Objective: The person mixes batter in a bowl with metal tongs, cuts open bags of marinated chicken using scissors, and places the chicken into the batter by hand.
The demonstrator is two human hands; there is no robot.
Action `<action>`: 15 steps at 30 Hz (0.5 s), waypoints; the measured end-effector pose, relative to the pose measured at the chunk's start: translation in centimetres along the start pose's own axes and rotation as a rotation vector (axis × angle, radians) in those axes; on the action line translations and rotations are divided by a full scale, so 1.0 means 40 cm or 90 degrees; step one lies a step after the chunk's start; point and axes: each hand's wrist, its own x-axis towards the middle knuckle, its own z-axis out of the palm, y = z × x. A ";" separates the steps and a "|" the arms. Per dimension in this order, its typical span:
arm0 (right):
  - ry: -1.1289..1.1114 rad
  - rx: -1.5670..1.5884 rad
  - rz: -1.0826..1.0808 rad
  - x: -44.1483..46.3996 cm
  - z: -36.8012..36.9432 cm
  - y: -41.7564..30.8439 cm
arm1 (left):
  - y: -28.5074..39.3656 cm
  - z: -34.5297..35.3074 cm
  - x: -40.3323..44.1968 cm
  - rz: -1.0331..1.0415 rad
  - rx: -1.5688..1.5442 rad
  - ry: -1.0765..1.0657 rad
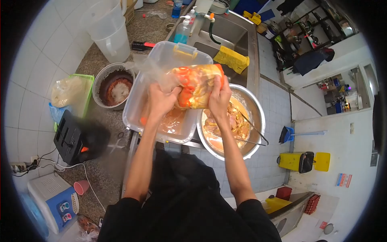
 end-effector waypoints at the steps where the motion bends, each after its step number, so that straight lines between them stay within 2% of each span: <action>1: 0.026 0.056 0.059 -0.012 -0.027 0.034 | 0.014 0.024 -0.005 0.029 0.056 -0.016; 4: 0.163 0.249 0.167 -0.034 -0.114 0.026 | 0.078 0.133 -0.033 0.109 0.127 -0.086; 5: 0.206 0.205 0.139 -0.034 -0.149 0.062 | 0.083 0.171 -0.042 0.147 0.128 -0.119; 8: 0.185 0.132 0.224 -0.056 -0.314 0.124 | 0.061 0.297 -0.064 -0.080 -0.022 -0.188; 12: 0.162 -0.019 0.210 -0.061 -0.442 0.120 | -0.051 0.424 -0.109 -0.333 -0.085 -0.280; 15: 0.138 -0.160 0.194 -0.064 -0.517 0.130 | -0.276 0.511 -0.153 -0.223 -0.067 -0.277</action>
